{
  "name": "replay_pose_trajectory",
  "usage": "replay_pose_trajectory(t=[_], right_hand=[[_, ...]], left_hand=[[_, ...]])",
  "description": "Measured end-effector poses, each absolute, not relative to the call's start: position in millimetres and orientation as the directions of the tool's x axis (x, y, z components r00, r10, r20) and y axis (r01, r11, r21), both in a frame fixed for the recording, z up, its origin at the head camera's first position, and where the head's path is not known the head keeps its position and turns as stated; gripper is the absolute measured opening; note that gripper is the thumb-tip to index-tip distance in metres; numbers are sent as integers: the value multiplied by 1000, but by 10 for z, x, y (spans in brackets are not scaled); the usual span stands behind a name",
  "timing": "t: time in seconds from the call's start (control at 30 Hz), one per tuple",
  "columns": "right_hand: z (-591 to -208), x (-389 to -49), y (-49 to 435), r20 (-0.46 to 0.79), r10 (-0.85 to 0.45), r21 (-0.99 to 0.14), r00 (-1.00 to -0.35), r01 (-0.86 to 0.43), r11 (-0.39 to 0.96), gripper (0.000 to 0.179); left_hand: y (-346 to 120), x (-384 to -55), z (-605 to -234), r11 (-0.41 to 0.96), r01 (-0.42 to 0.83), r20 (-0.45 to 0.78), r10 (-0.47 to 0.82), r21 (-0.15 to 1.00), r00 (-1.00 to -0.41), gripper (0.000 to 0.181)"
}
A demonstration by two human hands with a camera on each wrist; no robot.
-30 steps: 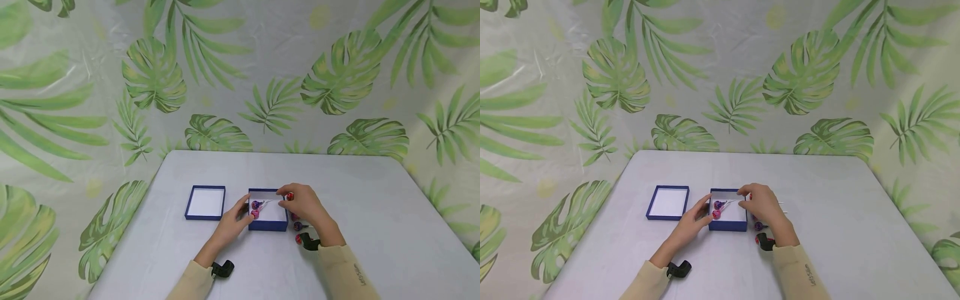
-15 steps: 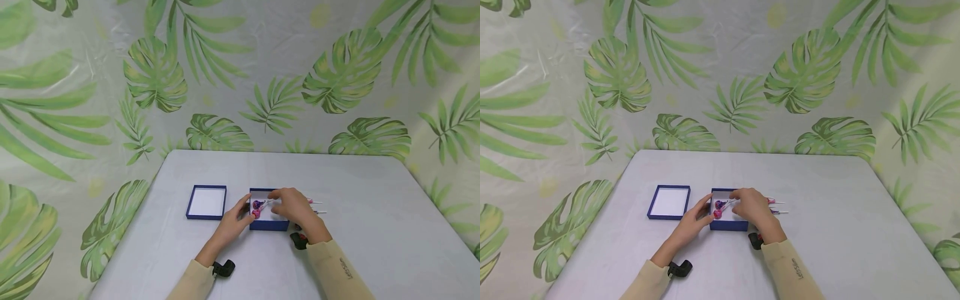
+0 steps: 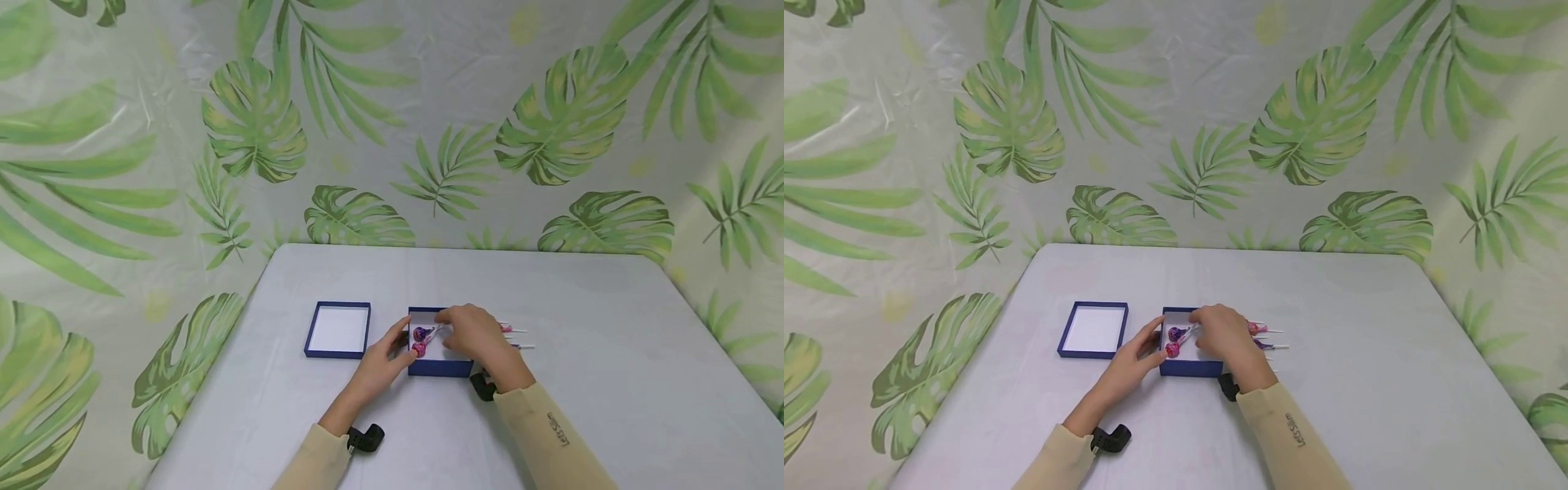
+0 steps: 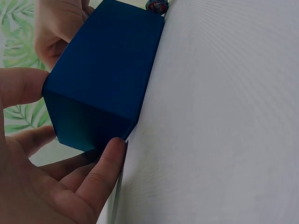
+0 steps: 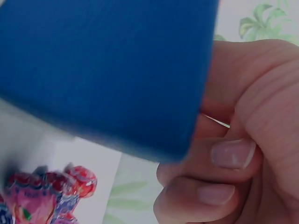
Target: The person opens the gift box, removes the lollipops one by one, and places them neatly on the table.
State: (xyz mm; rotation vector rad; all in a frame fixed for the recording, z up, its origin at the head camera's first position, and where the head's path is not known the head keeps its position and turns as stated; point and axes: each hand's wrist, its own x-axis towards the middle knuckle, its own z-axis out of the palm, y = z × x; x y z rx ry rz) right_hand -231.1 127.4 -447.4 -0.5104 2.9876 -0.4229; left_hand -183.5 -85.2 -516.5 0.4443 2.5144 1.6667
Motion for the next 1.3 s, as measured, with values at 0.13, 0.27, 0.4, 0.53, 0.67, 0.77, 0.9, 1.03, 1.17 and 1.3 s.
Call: replay_pose_trajectory(t=[0.13,0.27,0.4,0.53,0.67,0.77,0.9,1.03,1.17,1.3], right_hand=[[-4461,-2315,1240,-33,-340,-267,-940,-320,909,41],[-4466,-2326,1208,-35,-346,-251,-937,-327,911,40],[-4476,-2324,1163,-44,-350,-245,-936,-330,912,38],[-4483,-2309,1127,-46,-349,-266,-936,-325,907,36],[-4487,-2306,1116,-30,-366,-301,-930,-341,891,31],[-4490,-2315,1122,-23,-383,-315,-923,-357,879,24],[-4477,-2318,1139,-31,-400,-343,-916,-366,865,19],[-4449,-2295,1158,-32,-412,-392,-911,-368,843,14],[-4426,-2270,1176,-31,-422,-433,-906,-369,823,8],[-4422,-2249,1177,-32,-449,-480,-893,-380,791,6]], left_hand=[[-840,-1837,-5154,360,193,86,292,913,-953,66],[-833,-1842,-5144,362,194,88,290,912,-953,66],[-835,-1843,-5138,356,188,83,291,915,-953,66],[-841,-1846,-5149,353,184,78,292,917,-953,66],[-848,-1847,-5162,358,181,77,287,916,-955,66],[-849,-1851,-5163,361,182,78,286,915,-955,66],[-849,-1853,-5165,360,183,79,284,915,-956,65],[-852,-1851,-5169,360,183,80,283,915,-956,65],[-855,-1849,-5164,363,184,80,284,914,-956,64],[-862,-1840,-5156,366,185,78,287,912,-955,65]])
